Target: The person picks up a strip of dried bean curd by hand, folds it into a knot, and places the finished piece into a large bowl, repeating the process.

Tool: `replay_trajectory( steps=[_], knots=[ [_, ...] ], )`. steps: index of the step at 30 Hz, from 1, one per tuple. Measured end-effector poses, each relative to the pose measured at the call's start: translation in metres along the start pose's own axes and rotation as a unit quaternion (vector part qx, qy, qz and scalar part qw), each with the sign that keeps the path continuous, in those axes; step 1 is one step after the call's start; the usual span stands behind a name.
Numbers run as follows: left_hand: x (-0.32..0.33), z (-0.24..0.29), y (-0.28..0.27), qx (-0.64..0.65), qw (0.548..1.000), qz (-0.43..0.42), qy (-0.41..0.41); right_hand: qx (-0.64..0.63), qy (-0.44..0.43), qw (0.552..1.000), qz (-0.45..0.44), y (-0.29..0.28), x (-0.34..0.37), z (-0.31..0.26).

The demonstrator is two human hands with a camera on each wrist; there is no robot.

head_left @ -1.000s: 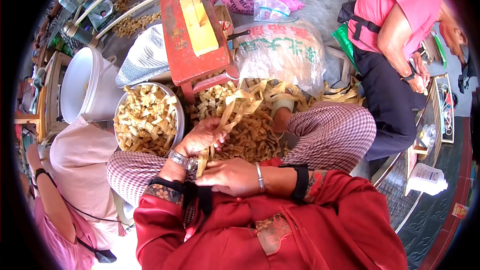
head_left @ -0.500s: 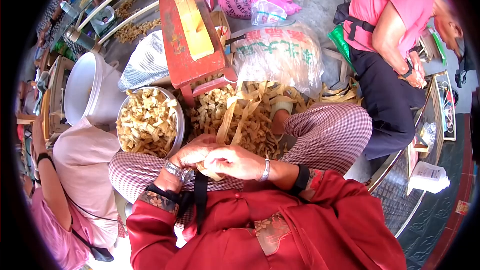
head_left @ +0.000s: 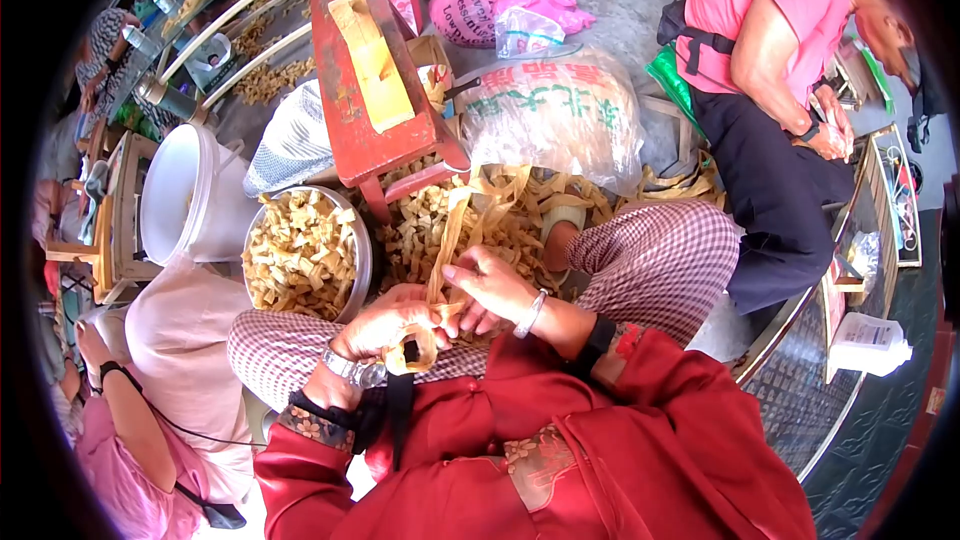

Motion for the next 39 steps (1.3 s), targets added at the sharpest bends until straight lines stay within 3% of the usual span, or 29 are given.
replay_trajectory(
  steps=[3, 7, 8, 10, 11, 17, 18, 19, 20, 21, 22, 23, 24, 25, 26, 28, 31, 32, 34, 35, 36, 37, 39],
  knots=[
    [0.006, 0.0, 0.008, 0.03, 0.999, -0.002, -0.019, -0.084, -0.054, 0.995, 0.002, -0.008, -0.012, 0.007],
    [0.011, 0.002, 0.007, 0.021, 0.997, 0.066, -0.019, -0.008, -0.181, 0.983, 0.009, -0.002, -0.002, 0.003],
    [0.012, 0.0, 0.005, 0.068, 0.994, 0.084, -0.005, -0.007, -0.246, 0.969, -0.021, 0.006, 0.003, 0.002],
    [0.011, -0.002, -0.003, 0.038, 0.997, 0.059, 0.013, -0.009, -0.319, 0.945, -0.075, 0.02, 0.017, -0.007],
    [0.013, -0.006, -0.002, 0.034, 0.996, 0.075, 0.022, -0.019, -0.329, 0.937, -0.115, 0.022, 0.016, -0.005],
    [0.011, 0.004, 0.017, 0.08, 0.99, 0.099, 0.063, 0.123, -0.254, 0.957, -0.067, 0.016, 0.017, -0.002],
    [0.012, -0.001, 0.011, 0.108, 0.977, 0.169, 0.078, 0.161, -0.236, 0.957, -0.052, 0.016, 0.017, -0.002],
    [0.011, -0.008, -0.006, 0.008, 0.974, 0.206, 0.095, 0.198, -0.248, 0.948, -0.03, 0.015, 0.009, 0.007],
    [0.01, -0.012, -0.02, -0.091, 0.96, 0.241, 0.111, 0.271, -0.275, 0.922, 0.009, 0.011, 0.001, 0.013],
    [0.013, -0.006, -0.011, -0.189, 0.933, 0.298, 0.071, 0.342, -0.3, 0.889, 0.049, 0.007, -0.005, 0.019],
    [0.015, 0.006, 0.007, -0.283, 0.912, 0.281, 0.096, 0.41, -0.322, 0.849, 0.09, 0.003, -0.009, 0.021],
    [0.016, 0.016, 0.026, -0.375, 0.881, 0.262, 0.12, 0.385, -0.278, 0.875, 0.096, -0.002, -0.016, 0.025],
    [0.015, 0.021, 0.041, -0.461, 0.842, 0.24, 0.142, 0.241, -0.165, 0.955, 0.051, -0.005, -0.014, 0.02],
    [0.013, 0.017, 0.051, -0.452, 0.85, 0.217, 0.161, 0.178, -0.125, 0.973, 0.078, -0.012, -0.018, 0.02],
    [0.014, 0.023, 0.064, -0.583, 0.766, 0.175, 0.207, 0.114, -0.085, 0.984, 0.103, -0.017, -0.024, 0.021],
    [0.015, 0.026, 0.08, -0.69, 0.668, 0.136, 0.244, -0.051, -0.155, 0.986, 0.028, -0.033, -0.033, 0.026],
    [0.015, 0.025, 0.106, -0.688, 0.694, 0.049, 0.208, -0.317, -0.107, 0.941, 0.042, -0.047, -0.029, 0.018],
    [0.015, 0.02, 0.11, -0.682, 0.704, 0.025, 0.196, -0.428, -0.15, 0.891, 0.011, -0.056, -0.045, 0.029],
    [0.017, 0.013, 0.111, -0.69, 0.697, -0.002, 0.194, -0.449, -0.159, 0.879, 0.034, -0.063, -0.036, 0.027],
    [0.019, 0.014, 0.112, -0.687, 0.701, 0.005, 0.192, -0.403, -0.159, 0.901, 0.001, -0.074, -0.047, 0.044],
    [0.021, 0.016, 0.114, -0.683, 0.705, 0.011, 0.189, -0.311, -0.158, 0.937, 0.03, -0.071, -0.038, 0.034],
    [0.025, 0.025, 0.114, -0.682, 0.703, 0.004, 0.2, -0.223, -0.2, 0.954, 0.005, -0.065, -0.034, 0.029],
    [0.029, 0.027, 0.101, -0.565, 0.801, 0.088, 0.18, -0.007, -0.268, 0.963, 0.0, -0.044, -0.022, 0.014]
  ],
)
Point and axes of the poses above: each hand's wrist, its own x-axis away from the middle knuckle, its own y-axis out of the palm, z = x × y, the point moved 3 cm from there along -x, towards the middle knuckle, and after that the axes turned 6 degrees about -z, right-handed, at the moved point
